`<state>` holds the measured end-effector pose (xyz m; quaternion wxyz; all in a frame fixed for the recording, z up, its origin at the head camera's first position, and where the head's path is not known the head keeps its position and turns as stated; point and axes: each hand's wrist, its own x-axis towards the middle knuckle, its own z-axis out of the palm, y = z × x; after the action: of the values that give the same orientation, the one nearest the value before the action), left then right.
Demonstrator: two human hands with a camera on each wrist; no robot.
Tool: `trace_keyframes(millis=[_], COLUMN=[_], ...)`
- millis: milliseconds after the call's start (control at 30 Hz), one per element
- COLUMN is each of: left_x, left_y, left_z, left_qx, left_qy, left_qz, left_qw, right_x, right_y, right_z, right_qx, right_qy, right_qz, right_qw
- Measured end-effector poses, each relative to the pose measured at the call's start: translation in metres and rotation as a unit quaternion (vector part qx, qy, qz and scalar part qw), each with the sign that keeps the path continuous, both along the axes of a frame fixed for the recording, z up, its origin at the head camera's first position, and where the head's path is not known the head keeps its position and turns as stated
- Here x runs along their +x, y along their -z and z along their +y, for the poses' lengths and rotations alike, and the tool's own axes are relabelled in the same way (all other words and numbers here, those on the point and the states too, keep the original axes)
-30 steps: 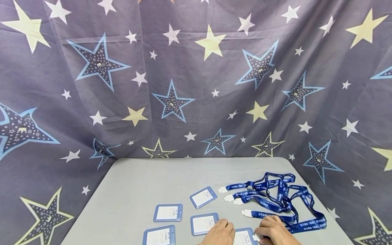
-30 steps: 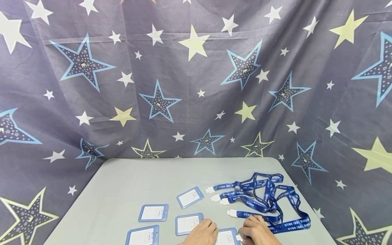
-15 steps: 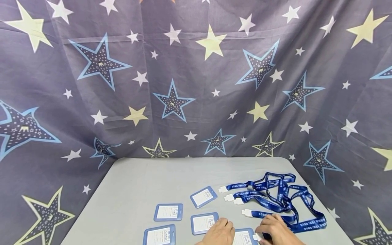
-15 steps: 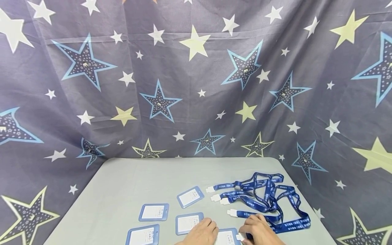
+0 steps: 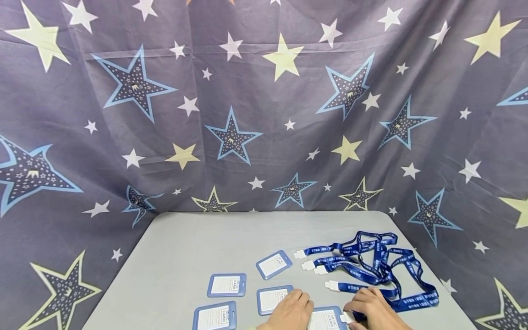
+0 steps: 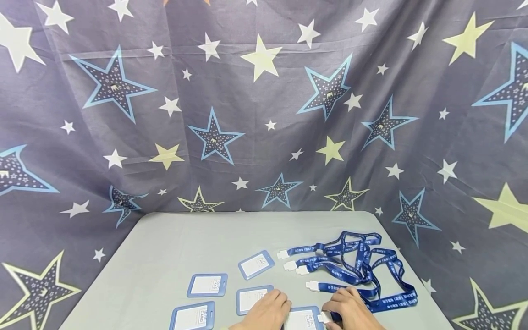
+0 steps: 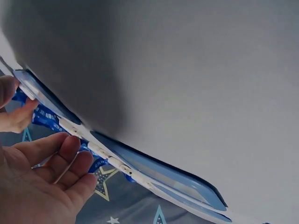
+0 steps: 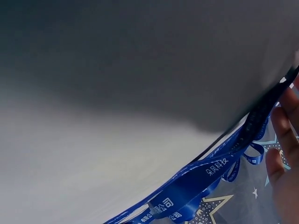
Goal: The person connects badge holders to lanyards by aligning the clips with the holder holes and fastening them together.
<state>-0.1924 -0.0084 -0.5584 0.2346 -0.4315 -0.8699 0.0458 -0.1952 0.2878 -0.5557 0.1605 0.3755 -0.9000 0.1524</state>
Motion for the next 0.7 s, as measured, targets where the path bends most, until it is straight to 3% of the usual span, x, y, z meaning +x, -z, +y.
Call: trace_keyframes(millis=[233,500,700], left_x=[0.001,0.002,0.005], left_y=[-0.006,-0.011,-0.017], left_z=[-0.008,-0.013,-0.023], left_qx=[0.013,0.019,0.024], left_qy=[0.01,-0.015,-0.025], left_qz=[-0.005,-0.043,-0.067], left_qw=[0.9999,0.9988,0.9972], right_x=[0.001,0.004,0.007], right_y=[-0.001,-0.003,-0.006], right_z=[0.0,-0.004,-0.008], right_qx=[0.003,0.007,0.01], right_qy=[0.018,0.033,0.044], right_qz=[-0.009,0.0,-0.015], right_qw=[0.9998,0.9994,0.9989])
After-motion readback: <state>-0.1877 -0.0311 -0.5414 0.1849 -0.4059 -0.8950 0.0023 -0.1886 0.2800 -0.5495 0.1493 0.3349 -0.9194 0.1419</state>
